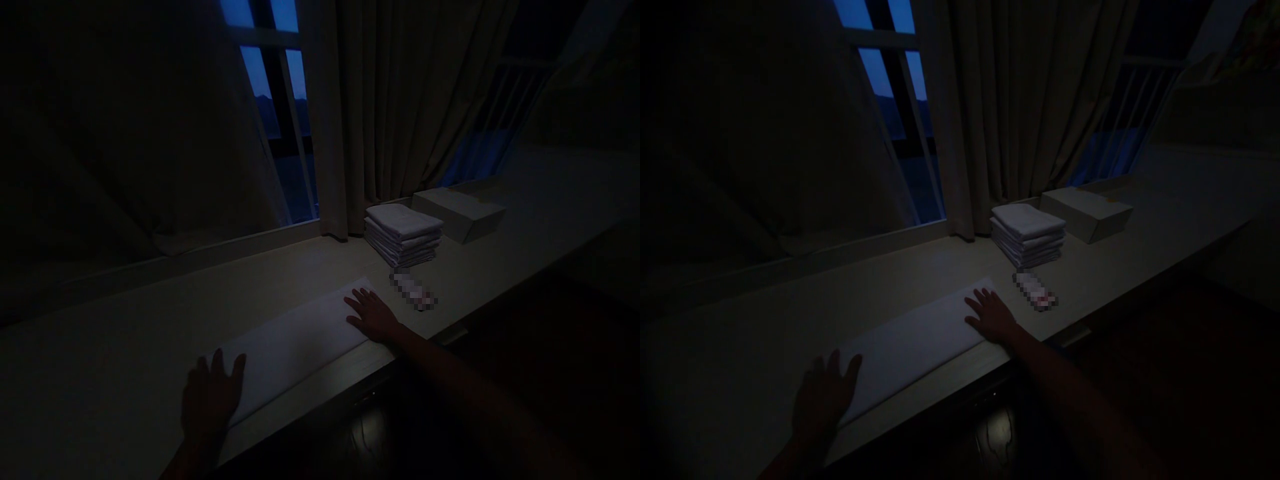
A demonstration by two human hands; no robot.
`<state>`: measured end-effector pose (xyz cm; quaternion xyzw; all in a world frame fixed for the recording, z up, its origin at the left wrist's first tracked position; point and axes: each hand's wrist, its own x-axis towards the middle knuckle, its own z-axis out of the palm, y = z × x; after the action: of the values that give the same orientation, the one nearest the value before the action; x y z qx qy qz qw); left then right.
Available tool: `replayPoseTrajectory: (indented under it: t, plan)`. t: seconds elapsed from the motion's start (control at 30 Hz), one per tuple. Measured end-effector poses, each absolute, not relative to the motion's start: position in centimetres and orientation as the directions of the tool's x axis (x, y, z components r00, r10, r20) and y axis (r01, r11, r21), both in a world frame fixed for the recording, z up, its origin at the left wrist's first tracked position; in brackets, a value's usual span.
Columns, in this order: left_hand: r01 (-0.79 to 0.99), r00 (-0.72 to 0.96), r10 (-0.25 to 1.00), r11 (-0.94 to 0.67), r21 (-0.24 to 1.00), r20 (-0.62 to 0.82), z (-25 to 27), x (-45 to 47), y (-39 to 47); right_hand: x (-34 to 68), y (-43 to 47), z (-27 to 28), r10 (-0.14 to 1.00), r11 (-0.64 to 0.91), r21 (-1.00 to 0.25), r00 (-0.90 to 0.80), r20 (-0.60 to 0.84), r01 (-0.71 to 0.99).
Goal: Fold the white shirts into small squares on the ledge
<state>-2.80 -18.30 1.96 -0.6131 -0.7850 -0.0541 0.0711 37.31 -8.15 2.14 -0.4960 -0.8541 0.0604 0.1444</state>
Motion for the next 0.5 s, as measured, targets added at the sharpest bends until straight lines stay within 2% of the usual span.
replayPoseTrajectory:
  t: [0.13,0.2,0.27,0.3,0.37,0.43,0.5]
  plan:
    - [0.914,-0.405,0.891,0.397,0.080,0.207,1.5,-3.4,-18.3,37.2,-8.1,1.9,0.872,0.488,-0.253,-0.453,0.184,0.836]
    - [0.883,-0.467,0.859,0.463,0.069,0.211,1.7,-2.9,-17.9,37.2,-8.2,2.0,0.878,0.478,-0.254,-0.445,0.177,0.841]
    - [0.885,-0.454,0.855,0.464,0.023,0.251,2.4,-1.7,-17.2,37.2,-8.2,2.1,0.880,0.474,-0.247,-0.443,0.173,0.845]
    - [0.905,-0.407,0.870,0.426,-0.006,0.278,2.8,-0.8,-16.7,37.1,-8.3,2.2,0.879,0.476,-0.243,-0.445,0.172,0.845]
    - [0.966,-0.222,0.926,0.251,-0.060,0.305,3.7,1.6,-15.7,37.1,-8.4,2.5,0.877,0.478,-0.233,-0.448,0.171,0.847]
    - [0.996,0.006,0.964,0.018,-0.086,0.266,4.1,4.4,-14.4,37.1,-8.4,2.6,0.879,0.475,-0.224,-0.444,0.174,0.851]
    - [0.989,0.144,0.970,-0.132,-0.072,0.197,3.8,6.9,-13.2,37.1,-8.4,2.7,0.882,0.468,-0.218,-0.440,0.167,0.856]
